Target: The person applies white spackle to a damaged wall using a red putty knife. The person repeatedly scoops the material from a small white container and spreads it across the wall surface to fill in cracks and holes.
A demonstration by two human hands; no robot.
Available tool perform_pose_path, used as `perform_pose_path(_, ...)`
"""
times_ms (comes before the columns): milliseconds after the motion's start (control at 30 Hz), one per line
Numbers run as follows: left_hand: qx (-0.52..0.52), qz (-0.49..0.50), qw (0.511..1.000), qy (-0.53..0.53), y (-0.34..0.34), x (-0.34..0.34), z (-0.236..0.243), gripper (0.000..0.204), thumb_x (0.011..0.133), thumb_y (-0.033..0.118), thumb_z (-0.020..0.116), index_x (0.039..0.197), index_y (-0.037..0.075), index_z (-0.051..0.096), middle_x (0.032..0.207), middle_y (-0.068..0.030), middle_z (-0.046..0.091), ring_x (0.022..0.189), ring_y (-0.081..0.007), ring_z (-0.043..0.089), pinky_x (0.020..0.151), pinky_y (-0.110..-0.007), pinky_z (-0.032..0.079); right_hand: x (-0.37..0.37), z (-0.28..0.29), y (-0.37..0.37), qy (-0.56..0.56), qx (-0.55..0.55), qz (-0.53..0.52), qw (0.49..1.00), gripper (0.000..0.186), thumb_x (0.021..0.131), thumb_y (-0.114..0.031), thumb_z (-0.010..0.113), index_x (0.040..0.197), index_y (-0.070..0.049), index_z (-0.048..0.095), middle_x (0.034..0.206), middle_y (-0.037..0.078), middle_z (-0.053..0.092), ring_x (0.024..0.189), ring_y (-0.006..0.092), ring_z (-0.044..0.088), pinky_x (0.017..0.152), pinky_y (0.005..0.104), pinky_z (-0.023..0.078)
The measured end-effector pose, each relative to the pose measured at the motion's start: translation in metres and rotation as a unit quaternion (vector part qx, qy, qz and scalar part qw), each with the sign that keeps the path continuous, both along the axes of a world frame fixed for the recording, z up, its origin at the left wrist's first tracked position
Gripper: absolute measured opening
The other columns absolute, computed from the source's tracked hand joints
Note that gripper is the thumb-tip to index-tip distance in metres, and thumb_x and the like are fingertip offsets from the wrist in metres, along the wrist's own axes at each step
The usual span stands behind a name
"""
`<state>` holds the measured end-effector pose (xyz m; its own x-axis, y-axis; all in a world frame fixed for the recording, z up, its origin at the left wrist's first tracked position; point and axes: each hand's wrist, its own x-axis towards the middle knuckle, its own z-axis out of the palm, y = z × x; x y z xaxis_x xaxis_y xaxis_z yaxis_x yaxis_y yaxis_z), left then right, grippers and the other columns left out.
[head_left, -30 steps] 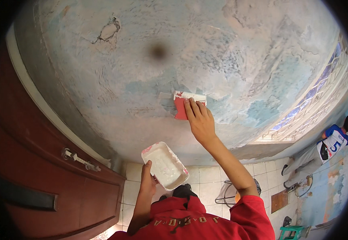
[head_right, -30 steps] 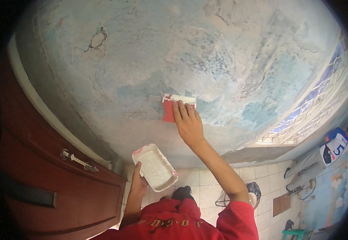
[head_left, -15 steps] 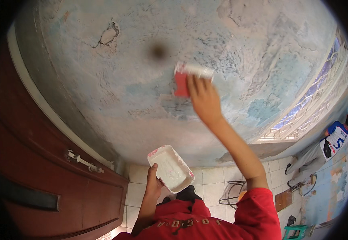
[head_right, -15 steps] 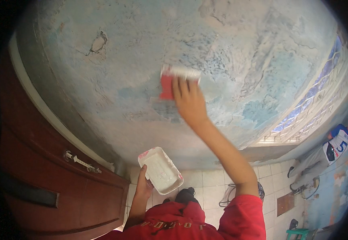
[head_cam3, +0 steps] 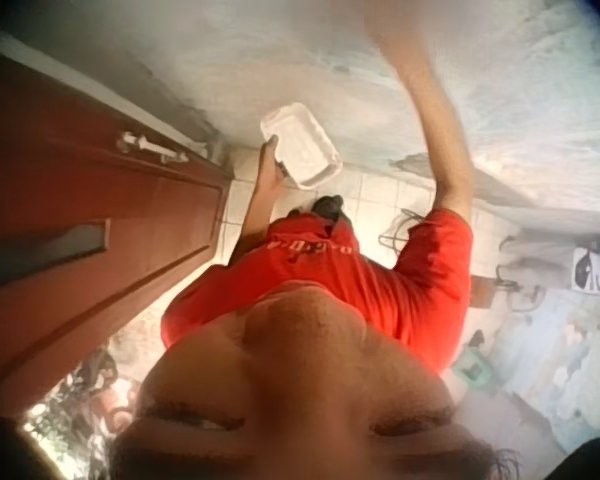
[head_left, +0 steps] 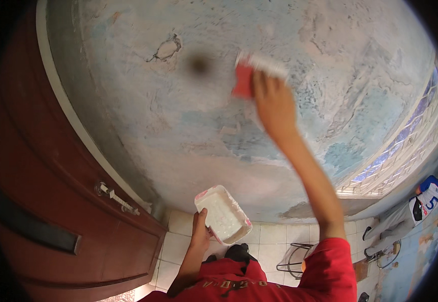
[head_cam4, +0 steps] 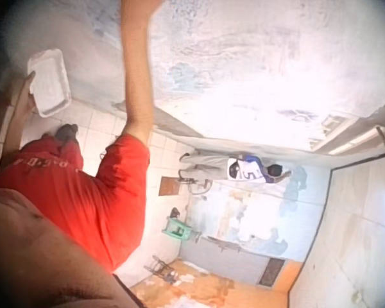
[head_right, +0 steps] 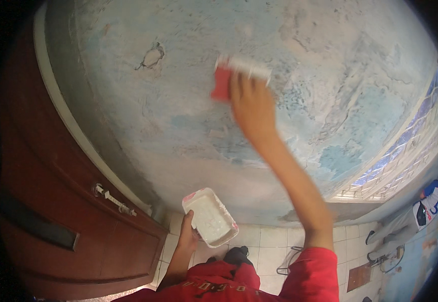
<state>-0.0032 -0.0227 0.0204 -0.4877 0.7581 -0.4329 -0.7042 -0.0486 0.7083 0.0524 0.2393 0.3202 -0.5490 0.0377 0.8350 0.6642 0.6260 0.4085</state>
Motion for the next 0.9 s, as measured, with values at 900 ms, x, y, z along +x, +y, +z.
perform_pose_path(900,0.010,-0.084,0.996,0.019,0.013,-0.025,-0.014,0.070,0.097,0.058,0.058,0.144,0.007,0.045,0.134,-0.0124,0.060,0.120,-0.0274,0.063,0.091,-0.047,0.056,0.109,-0.079,-0.011,0.025,-0.133,0.051,0.990,0.051,0.086,0.000,0.055,0.137,-0.001,0.058,0.128,0.017,0.065,0.116,0.0342,0.062,0.098,0.0451,0.049)
